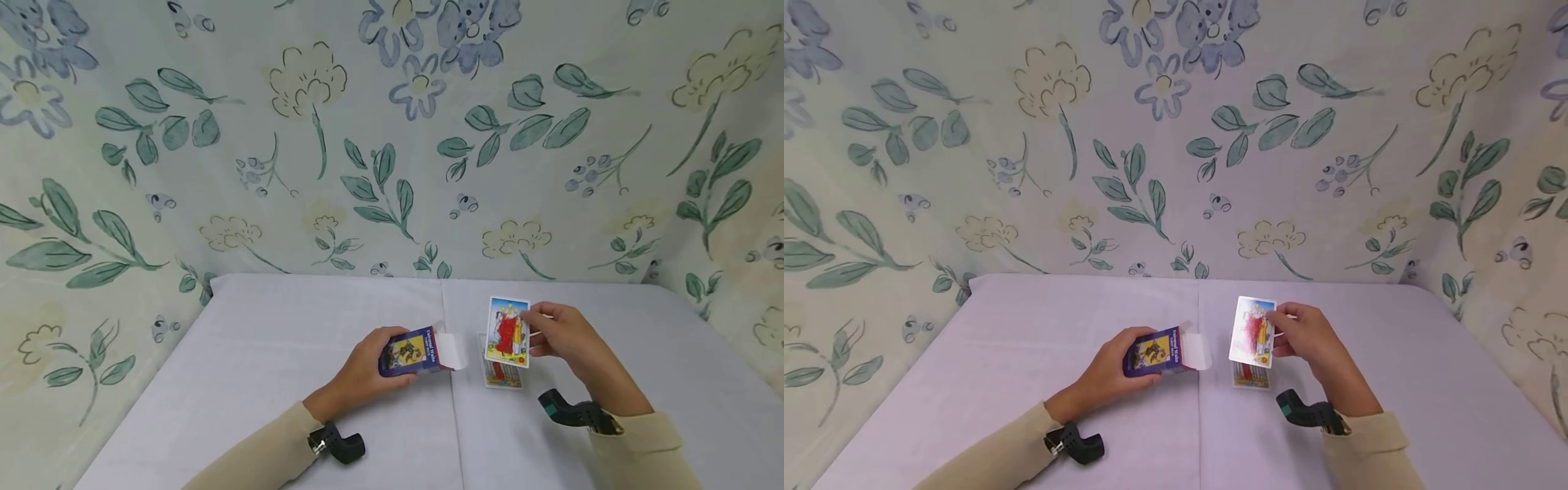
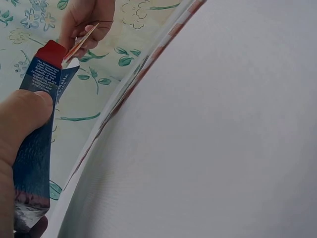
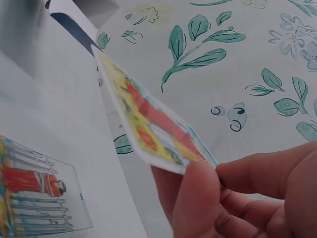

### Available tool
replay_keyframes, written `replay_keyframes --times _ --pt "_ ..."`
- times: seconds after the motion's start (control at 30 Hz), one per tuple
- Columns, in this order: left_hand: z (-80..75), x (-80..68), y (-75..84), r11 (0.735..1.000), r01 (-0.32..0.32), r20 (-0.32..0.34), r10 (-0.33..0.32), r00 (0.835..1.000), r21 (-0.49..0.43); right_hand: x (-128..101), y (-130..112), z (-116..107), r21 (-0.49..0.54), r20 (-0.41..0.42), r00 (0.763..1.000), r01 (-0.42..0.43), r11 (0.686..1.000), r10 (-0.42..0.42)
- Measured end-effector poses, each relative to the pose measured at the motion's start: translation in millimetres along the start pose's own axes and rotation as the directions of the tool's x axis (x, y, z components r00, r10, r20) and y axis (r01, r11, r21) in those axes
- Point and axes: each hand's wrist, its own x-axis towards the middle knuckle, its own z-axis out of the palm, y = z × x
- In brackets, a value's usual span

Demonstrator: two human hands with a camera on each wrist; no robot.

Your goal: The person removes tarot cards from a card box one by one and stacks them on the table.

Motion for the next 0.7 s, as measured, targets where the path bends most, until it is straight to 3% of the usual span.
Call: replay_keyframes --times 0.37,0.7 --pt "-1.4 -0.4 0.6 1.000 0.003 0.008 -0.003 1.000 -0.014 1.4 1.5 2.5 0.022 0.048 0.999 -0.013 1.000 0.012" --pt "-0.6 -2.2 0.8 0.999 0.000 0.010 0.000 1.000 -0.040 2.4 8.5 6.5 -0.064 0.036 0.999 -0.021 0.998 0.023"
